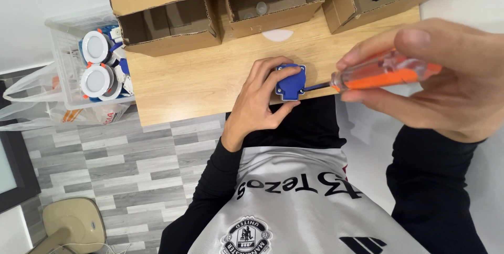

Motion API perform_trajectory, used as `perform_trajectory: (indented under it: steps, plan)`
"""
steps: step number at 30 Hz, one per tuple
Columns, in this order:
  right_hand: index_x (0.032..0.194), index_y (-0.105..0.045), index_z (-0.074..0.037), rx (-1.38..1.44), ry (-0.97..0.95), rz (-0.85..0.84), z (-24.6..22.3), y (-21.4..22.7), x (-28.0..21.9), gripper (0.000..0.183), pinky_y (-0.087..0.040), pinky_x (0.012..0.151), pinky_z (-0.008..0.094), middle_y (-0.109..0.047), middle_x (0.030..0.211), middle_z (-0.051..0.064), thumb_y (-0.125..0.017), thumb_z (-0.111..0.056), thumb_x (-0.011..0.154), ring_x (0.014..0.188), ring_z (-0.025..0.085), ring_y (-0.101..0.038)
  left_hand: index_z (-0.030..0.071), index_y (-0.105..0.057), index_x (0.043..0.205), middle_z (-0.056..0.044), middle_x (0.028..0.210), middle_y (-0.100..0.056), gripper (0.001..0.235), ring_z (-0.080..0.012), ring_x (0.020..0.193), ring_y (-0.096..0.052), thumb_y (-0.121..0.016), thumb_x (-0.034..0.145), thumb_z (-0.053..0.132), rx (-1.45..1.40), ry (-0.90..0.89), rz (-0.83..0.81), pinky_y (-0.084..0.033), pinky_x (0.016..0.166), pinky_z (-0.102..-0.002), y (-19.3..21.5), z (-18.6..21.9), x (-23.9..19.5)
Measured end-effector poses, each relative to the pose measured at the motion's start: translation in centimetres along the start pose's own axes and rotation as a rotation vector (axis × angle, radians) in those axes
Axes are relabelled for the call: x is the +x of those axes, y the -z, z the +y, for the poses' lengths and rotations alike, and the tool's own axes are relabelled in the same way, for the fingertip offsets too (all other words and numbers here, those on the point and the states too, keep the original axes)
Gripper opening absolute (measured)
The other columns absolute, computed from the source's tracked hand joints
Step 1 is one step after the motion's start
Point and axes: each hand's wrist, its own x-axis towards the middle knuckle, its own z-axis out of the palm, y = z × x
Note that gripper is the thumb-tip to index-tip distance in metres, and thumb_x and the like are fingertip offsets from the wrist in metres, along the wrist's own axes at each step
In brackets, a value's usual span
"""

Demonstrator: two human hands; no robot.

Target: Disassembling an electrical socket by removing screws with a screwdriver and separating the components.

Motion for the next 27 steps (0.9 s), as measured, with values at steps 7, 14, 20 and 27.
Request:
perform_trajectory:
  steps: [7, 14, 20, 27]
  plan:
    - [0.16, -0.039, 0.007, -0.203, 0.338, 0.186, 4.7, -0.9, 0.3, 0.095, -0.043, 0.06, 0.041, -0.052, 0.113, 0.011, -0.117, 0.004, 0.106, 0.069, 0.03, -0.054, 0.014, -0.056, 0.151, -0.014, 0.151, -0.058, 0.053, -0.037, 0.139, -0.057, -0.076, 0.106, 0.036, 0.001, 0.007, -0.006, -0.053, 0.119, -0.051, -0.1, 0.0, 0.0]
    - [0.128, -0.061, 0.02, -0.339, 0.503, 0.446, 5.8, -2.6, 0.8, 0.102, -0.041, 0.048, 0.04, -0.062, 0.073, 0.02, -0.12, -0.051, 0.083, 0.059, 0.031, -0.067, 0.013, -0.057, 0.149, -0.013, 0.15, -0.058, 0.052, -0.0366, 0.137, -0.058, -0.075, 0.105, 0.034, 0.008, 0.013, -0.01, -0.051, 0.119, -0.05, 0.0, 0.2, 0.1]
    - [0.177, -0.023, -0.021, 0.309, 0.159, -0.138, 1.4, 1.1, 0.2, 0.087, -0.078, 0.126, 0.044, -0.031, 0.183, 0.044, -0.056, 0.019, 0.108, 0.17, 0.054, -0.059, 0.014, -0.056, 0.149, -0.013, 0.15, -0.058, 0.053, -0.0365, 0.137, -0.058, -0.076, 0.105, 0.034, 0.015, 0.008, -0.006, -0.052, 0.118, -0.05, -0.2, -0.1, 0.0]
    - [0.167, -0.032, -0.017, 0.154, 0.09, -0.196, 1.0, 2.1, -0.1, 0.083, -0.073, 0.135, 0.041, -0.067, 0.157, 0.027, -0.071, 0.015, 0.101, 0.152, 0.035, -0.08, 0.013, -0.057, 0.149, -0.013, 0.15, -0.058, 0.052, -0.0363, 0.138, -0.058, -0.076, 0.105, 0.035, 0.017, 0.003, -0.004, -0.053, 0.118, -0.05, -0.2, 0.0, 0.0]
